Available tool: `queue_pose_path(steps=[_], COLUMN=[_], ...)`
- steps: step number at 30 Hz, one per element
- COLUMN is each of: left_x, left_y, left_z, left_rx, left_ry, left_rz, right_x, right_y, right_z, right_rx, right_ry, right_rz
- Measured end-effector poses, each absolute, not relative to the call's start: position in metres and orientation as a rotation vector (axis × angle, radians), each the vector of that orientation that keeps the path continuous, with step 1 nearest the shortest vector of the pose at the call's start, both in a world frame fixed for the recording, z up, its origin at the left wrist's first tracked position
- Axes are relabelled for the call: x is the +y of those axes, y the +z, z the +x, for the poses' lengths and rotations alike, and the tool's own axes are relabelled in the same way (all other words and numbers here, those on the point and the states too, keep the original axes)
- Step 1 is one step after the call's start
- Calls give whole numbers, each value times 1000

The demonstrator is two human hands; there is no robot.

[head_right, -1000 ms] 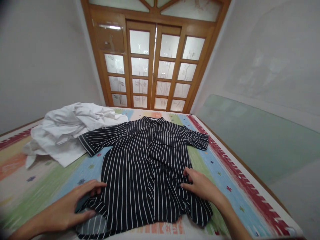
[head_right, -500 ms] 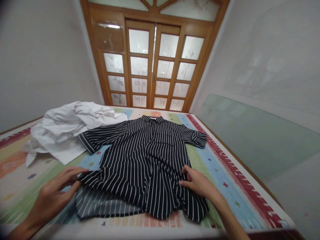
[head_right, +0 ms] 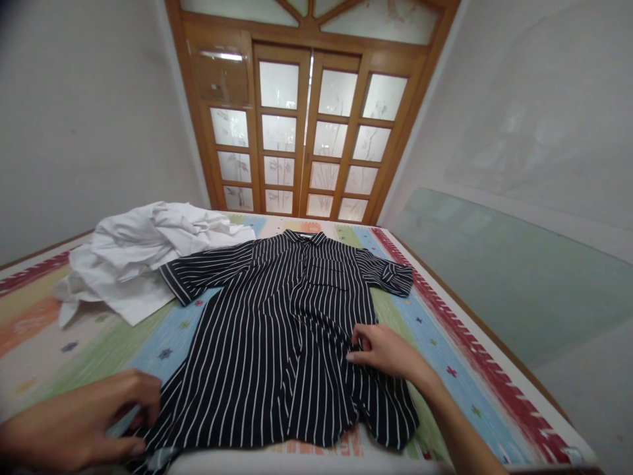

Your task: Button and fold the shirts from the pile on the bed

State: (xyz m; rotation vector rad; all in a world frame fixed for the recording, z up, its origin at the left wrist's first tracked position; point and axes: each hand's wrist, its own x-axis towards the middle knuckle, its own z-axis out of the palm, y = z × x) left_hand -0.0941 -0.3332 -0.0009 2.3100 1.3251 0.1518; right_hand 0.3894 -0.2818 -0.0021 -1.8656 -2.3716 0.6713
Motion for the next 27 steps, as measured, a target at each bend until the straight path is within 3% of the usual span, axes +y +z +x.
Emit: queue_pose_path(steps=[2, 8, 17, 27], left_x=[-310, -208, -75, -10], left_y=[11, -1, -50, -65], left_z=[-73, -1, 91, 142], left_rx=[1227, 1224, 1437, 1556], left_ry=[91, 436, 273, 342], left_rz=[2309, 2514, 2516, 2509], right_x=[-276, -223, -101, -22], right_y=[14, 38, 4, -30], right_z=[373, 325, 300, 288], right_rx=[-2368, -2395, -2196, -2040], right_ry=[707, 492, 362, 342], right_rz=[-1724, -1593, -1620, -1671])
